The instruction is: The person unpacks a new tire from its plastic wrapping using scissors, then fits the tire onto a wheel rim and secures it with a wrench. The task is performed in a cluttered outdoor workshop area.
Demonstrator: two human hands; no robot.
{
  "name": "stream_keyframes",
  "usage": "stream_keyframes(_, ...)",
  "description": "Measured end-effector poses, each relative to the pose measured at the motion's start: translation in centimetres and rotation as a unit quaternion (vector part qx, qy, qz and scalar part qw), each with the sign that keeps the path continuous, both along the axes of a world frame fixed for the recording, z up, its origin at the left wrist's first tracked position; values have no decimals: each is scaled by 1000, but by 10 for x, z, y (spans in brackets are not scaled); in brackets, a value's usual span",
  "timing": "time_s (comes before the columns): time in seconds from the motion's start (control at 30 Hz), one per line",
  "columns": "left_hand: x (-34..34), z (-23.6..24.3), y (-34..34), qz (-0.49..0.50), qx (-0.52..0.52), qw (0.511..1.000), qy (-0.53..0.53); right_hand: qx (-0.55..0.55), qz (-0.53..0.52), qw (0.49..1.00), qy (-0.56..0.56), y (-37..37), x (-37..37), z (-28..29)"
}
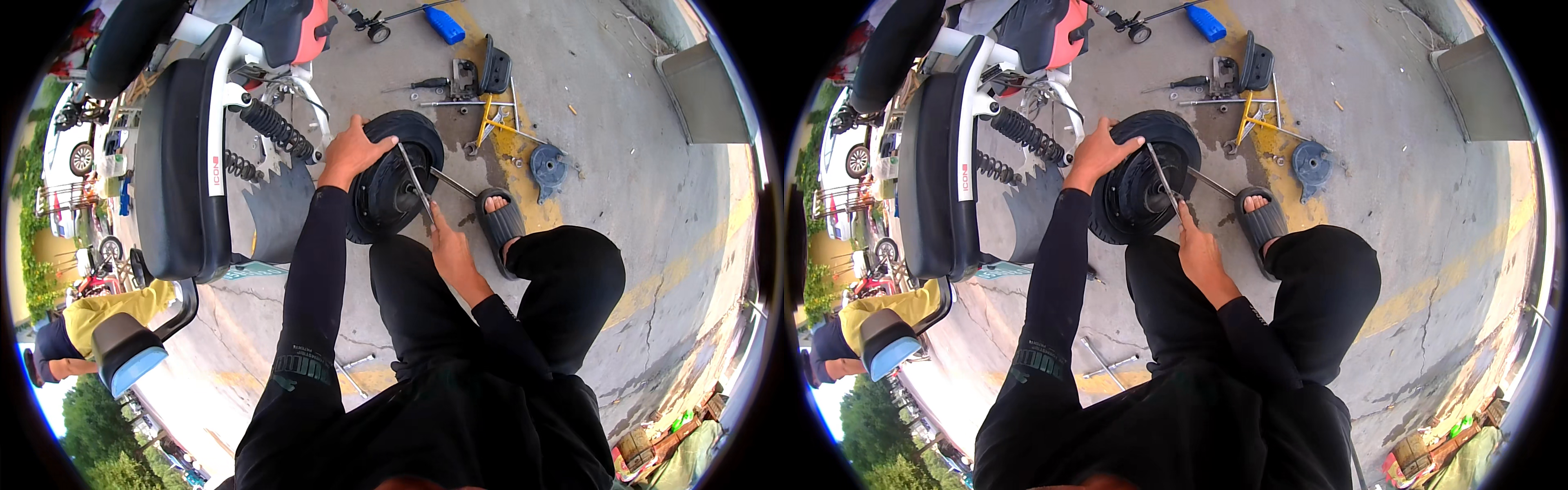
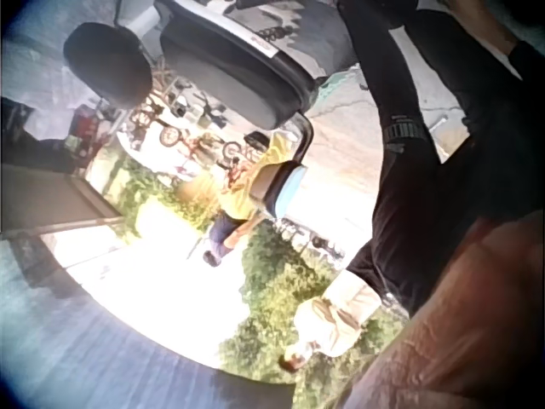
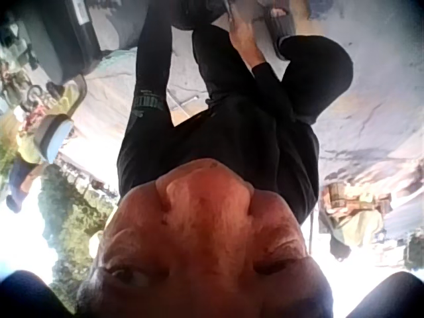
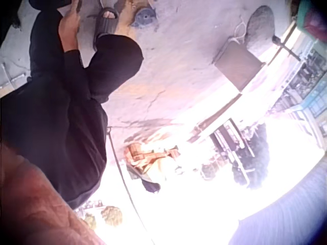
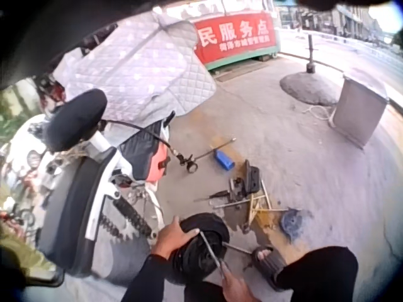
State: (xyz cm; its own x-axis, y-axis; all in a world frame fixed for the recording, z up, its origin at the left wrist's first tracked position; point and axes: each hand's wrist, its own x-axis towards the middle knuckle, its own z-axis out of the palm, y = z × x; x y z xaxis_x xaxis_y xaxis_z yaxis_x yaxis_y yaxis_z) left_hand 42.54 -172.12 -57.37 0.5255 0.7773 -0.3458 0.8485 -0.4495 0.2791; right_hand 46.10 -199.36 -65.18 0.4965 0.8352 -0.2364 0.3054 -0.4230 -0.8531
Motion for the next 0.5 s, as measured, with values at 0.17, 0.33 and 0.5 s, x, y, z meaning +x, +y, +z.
stream_keyframes(0.17, -19, -14, -4, -21, 39, 997, -57, -92, 126, 988, -4, 2, 54, 52)
stream_keyframes(0.33, -27, -15, -5, -1, 53, 998, -39, -234, 322, 917, 28, 72, 156, 136)
stream_keyframes(0.5, -23, -12, -19, 23, 76, 995, -60, -163, 539, 648, -513, 267, 202, 205)
